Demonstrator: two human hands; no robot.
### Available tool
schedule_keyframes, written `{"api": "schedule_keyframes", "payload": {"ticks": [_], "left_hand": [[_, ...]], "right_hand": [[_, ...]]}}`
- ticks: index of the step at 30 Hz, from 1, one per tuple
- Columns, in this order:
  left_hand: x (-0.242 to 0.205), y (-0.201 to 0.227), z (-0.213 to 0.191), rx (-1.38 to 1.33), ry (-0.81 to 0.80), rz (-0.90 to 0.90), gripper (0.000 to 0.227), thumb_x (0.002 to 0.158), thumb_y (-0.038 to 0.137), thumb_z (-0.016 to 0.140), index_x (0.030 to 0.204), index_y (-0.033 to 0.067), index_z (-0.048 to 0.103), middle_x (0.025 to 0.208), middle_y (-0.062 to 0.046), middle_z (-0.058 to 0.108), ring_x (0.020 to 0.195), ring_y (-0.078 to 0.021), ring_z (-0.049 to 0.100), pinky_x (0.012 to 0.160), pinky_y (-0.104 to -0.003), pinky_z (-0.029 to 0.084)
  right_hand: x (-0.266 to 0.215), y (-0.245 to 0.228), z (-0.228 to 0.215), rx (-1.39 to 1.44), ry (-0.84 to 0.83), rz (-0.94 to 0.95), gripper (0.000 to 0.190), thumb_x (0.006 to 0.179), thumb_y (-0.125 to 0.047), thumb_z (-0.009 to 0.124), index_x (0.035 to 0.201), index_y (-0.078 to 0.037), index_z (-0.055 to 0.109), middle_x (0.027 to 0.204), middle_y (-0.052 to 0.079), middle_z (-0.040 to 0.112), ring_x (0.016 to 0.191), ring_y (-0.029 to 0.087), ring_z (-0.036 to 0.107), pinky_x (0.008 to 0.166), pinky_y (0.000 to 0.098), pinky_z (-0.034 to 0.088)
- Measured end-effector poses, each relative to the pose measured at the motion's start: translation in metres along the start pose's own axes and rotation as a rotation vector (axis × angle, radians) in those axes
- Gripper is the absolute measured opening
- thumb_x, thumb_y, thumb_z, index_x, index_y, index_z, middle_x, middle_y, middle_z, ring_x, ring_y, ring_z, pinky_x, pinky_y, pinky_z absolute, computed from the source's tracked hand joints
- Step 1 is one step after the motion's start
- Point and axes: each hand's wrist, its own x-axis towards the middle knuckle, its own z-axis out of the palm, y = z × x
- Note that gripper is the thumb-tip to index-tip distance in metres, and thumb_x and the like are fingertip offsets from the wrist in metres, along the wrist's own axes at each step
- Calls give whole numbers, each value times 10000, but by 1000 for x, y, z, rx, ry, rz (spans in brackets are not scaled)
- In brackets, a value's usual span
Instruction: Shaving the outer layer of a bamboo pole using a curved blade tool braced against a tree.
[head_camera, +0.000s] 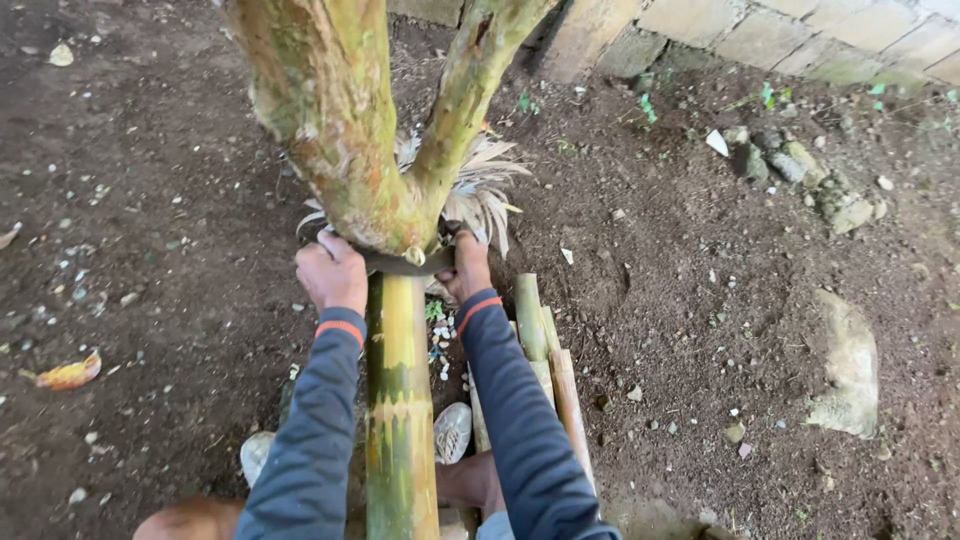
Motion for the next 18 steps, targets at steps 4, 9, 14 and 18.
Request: {"api": "schedule_keyframes", "payload": {"ticks": [4, 9, 14, 18], "left_hand": [[-6, -3, -9, -13, 90, 93, 482, 1012, 268, 546, 695, -83, 637, 701, -331, 616, 724, -536, 609, 685, -609, 456], [-52, -7, -62, -25, -121, 138, 461, 1034, 222, 489, 712, -88, 601, 635, -291, 572, 559, -426, 581, 596, -533, 429], [-119, -3, -122, -56, -100, 89, 445, 1034, 170, 510, 672, -82, 564, 544, -218, 534, 459, -289, 547, 499, -470, 400], [-114, 6, -125, -100, -117, 191, 446, 1041, 163, 502, 680, -86, 586, 553, -204, 550, 459, -277, 539, 512, -466, 392]], "right_hand": [[-1, 5, -18, 102, -121, 85, 160, 987, -228, 498, 910, -93, 460, 586, 32, 443, 354, 114, 340, 290, 284, 228], [-66, 28, -55, -112, -34, -96, 318, 1026, -260, 556, 898, 14, 456, 631, 90, 572, 348, 142, 397, 272, 319, 306], [-145, 61, -79, -5, 46, -121, 297, 993, -318, 596, 886, -51, 523, 643, 62, 586, 353, 109, 418, 265, 271, 283], [-137, 68, -80, 95, 40, -109, 275, 976, -308, 611, 923, -52, 522, 681, 79, 596, 380, 128, 466, 271, 281, 297]]}}
